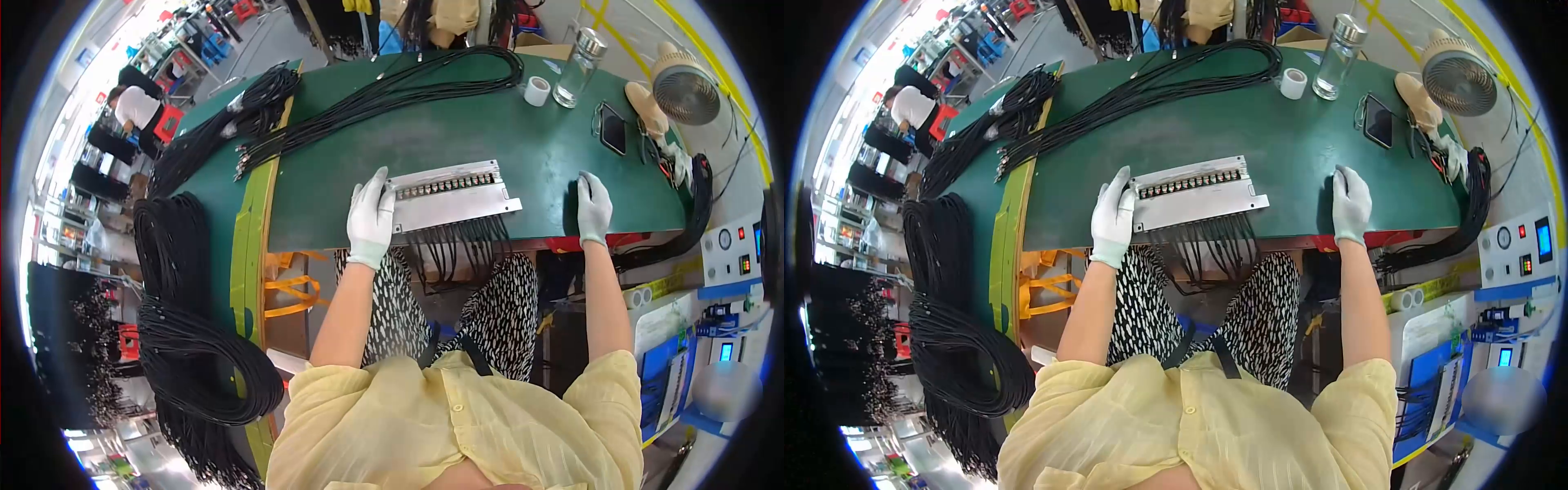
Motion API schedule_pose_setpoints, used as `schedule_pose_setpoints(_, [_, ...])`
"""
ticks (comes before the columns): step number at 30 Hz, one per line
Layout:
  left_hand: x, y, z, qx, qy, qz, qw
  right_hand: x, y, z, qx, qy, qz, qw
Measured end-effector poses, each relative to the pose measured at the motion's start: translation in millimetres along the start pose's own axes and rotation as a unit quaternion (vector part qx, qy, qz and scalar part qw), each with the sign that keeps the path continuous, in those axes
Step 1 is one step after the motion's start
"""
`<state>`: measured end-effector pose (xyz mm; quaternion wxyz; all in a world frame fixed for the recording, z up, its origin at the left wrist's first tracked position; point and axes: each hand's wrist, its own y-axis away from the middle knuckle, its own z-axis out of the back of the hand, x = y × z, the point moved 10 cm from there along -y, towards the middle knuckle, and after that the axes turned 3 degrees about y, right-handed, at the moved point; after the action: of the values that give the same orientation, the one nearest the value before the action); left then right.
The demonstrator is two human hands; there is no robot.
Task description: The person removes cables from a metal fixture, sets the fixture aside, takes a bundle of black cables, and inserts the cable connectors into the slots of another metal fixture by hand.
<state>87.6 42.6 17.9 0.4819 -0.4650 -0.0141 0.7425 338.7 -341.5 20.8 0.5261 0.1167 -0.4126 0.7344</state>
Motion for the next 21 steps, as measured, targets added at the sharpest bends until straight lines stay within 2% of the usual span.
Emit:
schedule_pose_setpoints(8, [4.4, 2.0, 1.7, -0.002, 0.043, 0.016, 0.999, -4.3, 0.6, -4.2, 0.017, -0.012, -0.012, 1.000])
schedule_pose_setpoints(14, [-1.4, 1.9, 6.6, -0.030, 0.050, -0.016, 0.998, -12.5, -0.5, -5.4, 0.022, 0.018, 0.000, 1.000])
schedule_pose_setpoints(16, [-4.3, -0.1, 8.0, -0.019, 0.047, -0.003, 0.999, -15.1, 1.1, -4.6, 0.020, -0.020, -0.023, 0.999])
schedule_pose_setpoints(17, [1.2, 0.7, 3.1, 0.024, 0.053, 0.034, 0.998, -14.2, 1.3, -4.0, 0.015, -0.023, -0.020, 0.999])
schedule_pose_setpoints(21, [0.5, 0.1, 3.7, 0.009, 0.044, 0.030, 0.999, -20.3, 1.0, -6.9, 0.022, -0.041, -0.040, 0.998])
